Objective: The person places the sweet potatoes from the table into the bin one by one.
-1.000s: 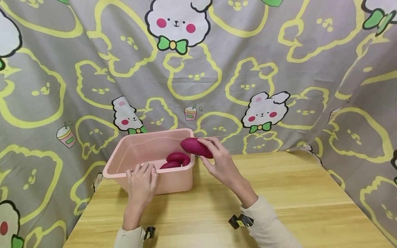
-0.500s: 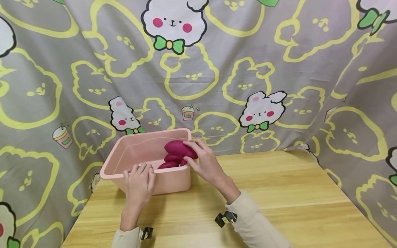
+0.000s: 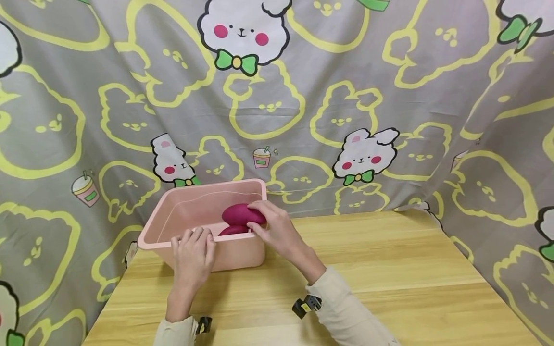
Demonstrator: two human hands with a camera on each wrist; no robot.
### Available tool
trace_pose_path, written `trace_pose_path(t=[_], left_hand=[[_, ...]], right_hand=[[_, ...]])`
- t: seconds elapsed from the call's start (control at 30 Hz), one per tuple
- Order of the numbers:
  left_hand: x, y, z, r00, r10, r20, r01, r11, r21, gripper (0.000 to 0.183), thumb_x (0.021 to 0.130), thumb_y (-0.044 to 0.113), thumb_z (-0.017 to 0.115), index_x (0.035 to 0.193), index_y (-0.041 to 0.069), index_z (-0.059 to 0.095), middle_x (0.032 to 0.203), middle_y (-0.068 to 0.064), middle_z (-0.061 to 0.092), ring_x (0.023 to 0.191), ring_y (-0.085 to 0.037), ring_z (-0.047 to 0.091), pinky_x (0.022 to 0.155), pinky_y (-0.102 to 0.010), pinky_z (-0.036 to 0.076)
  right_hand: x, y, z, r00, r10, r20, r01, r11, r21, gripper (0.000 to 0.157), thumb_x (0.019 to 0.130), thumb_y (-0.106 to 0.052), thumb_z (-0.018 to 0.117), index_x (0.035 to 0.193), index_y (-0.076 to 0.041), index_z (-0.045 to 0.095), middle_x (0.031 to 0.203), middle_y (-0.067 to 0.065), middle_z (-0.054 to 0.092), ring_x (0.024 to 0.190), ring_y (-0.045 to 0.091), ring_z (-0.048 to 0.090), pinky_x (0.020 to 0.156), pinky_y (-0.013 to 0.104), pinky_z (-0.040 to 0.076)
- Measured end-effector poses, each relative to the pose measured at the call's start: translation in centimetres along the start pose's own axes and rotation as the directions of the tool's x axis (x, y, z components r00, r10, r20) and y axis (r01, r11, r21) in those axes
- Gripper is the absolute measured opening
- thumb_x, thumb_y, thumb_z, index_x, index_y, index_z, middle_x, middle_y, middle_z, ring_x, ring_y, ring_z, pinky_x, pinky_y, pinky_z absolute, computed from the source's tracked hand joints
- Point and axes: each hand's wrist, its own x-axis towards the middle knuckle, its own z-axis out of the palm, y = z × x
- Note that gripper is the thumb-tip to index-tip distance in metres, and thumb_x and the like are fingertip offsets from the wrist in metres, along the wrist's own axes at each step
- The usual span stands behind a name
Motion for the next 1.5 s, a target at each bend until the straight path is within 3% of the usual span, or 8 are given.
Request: trace_pose_path(t=[0.33,0.73,1.1,1.2,1.33,1.5], left_hand=[[-0.2,0.2,-0.1,1.0,-0.01,0.008,0.01,1.0,0.001,0.031,0.101,0.023,0.039,0.087,0.007,0.061,0.091,-0.014,0.067,0.086,-0.039,0.055,0.082,-0.059,0.032],[-0.5,0.2,-0.3,1.0,-0.01,0.006,0.01,1.0,0.013,0.03,0.101,0.022,0.038,0.087,0.006,0.059,0.089,-0.012,0.065,0.085,-0.039,0.054,0.081,-0.059,0.032],[-0.4,0.0,-0.6,1.0,-0.012,0.012,0.012,1.0,0.01,0.029,0.1,0.022,0.04,0.086,0.006,0.06,0.09,-0.013,0.067,0.085,-0.038,0.055,0.081,-0.059,0.032],[-0.2,0.0,-0.6,1.0,-0.006,0.016,0.005,1.0,0.011,0.029,0.1,0.022,0.039,0.086,0.007,0.06,0.089,-0.011,0.066,0.084,-0.038,0.054,0.081,-0.058,0.032],[0.2,0.0,-0.5,0.999,-0.004,0.037,0.004,1.0,0.01,0.03,0.102,0.023,0.039,0.088,0.008,0.061,0.089,-0.011,0.066,0.085,-0.037,0.054,0.082,-0.058,0.032],[0.4,0.2,-0.8,0.997,-0.033,0.068,0.035,0.999,-0.021,0.027,0.102,0.023,0.043,0.092,0.008,0.063,0.094,-0.012,0.066,0.091,-0.038,0.056,0.085,-0.057,0.033]], right_hand=[[0.0,0.0,0.3,1.0,-0.002,0.031,0.002,1.0,0.004,0.037,0.087,-0.012,0.082,0.121,-0.004,0.07,0.121,0.006,0.069,0.112,0.018,0.064,0.096,0.03,0.053],[-0.2,-0.3,1.1,0.997,-0.006,0.071,0.007,1.0,-0.008,0.03,0.088,-0.015,0.082,0.114,-0.005,0.072,0.112,0.005,0.071,0.104,0.017,0.067,0.091,0.031,0.054],[-0.1,-0.3,1.4,0.997,-0.014,0.071,0.012,1.0,0.021,0.023,0.092,-0.016,0.077,0.113,-0.007,0.072,0.11,0.004,0.071,0.097,0.013,0.065,0.077,0.021,0.055],[-0.1,-0.3,1.2,0.998,-0.014,0.063,0.012,1.0,0.027,0.02,0.094,-0.015,0.076,0.113,-0.008,0.071,0.111,0.003,0.07,0.097,0.013,0.064,0.075,0.019,0.054],[-0.4,-0.2,0.8,0.999,-0.023,0.032,0.022,0.999,0.049,0.02,0.094,-0.011,0.074,0.113,-0.006,0.071,0.114,0.005,0.069,0.095,0.013,0.066,0.074,0.026,0.057],[-1.1,0.2,0.0,0.999,-0.049,-0.011,0.05,0.998,0.027,0.024,0.095,-0.012,0.073,0.118,-0.005,0.07,0.12,0.005,0.067,0.089,0.014,0.064,0.082,0.028,0.055]])
